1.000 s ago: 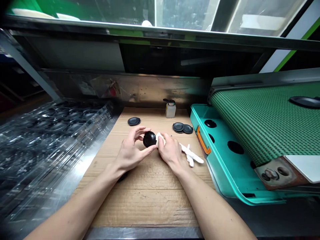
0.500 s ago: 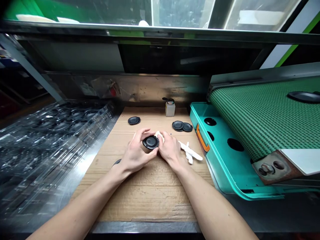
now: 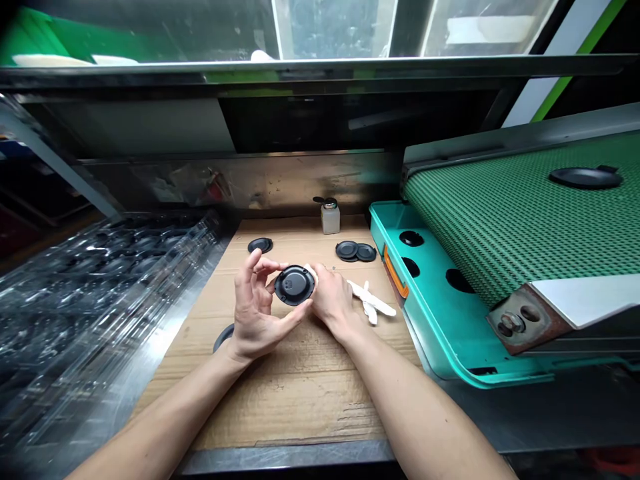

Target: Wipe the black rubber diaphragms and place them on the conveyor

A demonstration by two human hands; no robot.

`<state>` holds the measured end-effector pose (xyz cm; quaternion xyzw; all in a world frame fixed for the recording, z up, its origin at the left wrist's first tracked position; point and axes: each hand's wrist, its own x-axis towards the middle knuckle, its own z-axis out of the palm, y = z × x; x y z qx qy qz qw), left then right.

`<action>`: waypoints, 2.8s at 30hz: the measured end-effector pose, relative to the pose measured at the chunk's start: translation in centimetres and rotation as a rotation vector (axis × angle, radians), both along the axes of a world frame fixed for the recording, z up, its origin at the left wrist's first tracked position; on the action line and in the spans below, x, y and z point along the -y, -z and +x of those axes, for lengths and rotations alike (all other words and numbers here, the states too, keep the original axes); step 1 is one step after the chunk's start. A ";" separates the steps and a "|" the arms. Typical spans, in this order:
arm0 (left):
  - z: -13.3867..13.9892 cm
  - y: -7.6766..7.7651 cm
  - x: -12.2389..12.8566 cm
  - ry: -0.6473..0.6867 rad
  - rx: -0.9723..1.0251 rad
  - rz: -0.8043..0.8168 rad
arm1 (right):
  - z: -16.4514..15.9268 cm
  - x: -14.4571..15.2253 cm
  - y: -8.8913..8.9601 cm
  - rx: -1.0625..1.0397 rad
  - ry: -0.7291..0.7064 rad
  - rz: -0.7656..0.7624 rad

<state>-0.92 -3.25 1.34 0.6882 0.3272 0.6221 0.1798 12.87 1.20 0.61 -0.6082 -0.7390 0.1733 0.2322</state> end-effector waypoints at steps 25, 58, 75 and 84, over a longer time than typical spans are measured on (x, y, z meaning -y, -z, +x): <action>-0.5 0.3 -0.2 -0.074 -0.074 -0.074 | 0.0 -0.1 0.7 0.014 0.022 0.045; -8.6 0.2 -5.5 -0.472 -0.893 -0.544 | -0.5 -0.3 1.2 0.030 0.095 0.083; -11.5 -2.5 -10.4 -0.434 -0.883 -0.515 | -0.5 0.0 0.8 0.044 0.076 0.087; -13.5 -2.7 -16.4 -0.375 -0.960 -0.620 | -1.0 -0.3 0.9 0.057 0.090 0.069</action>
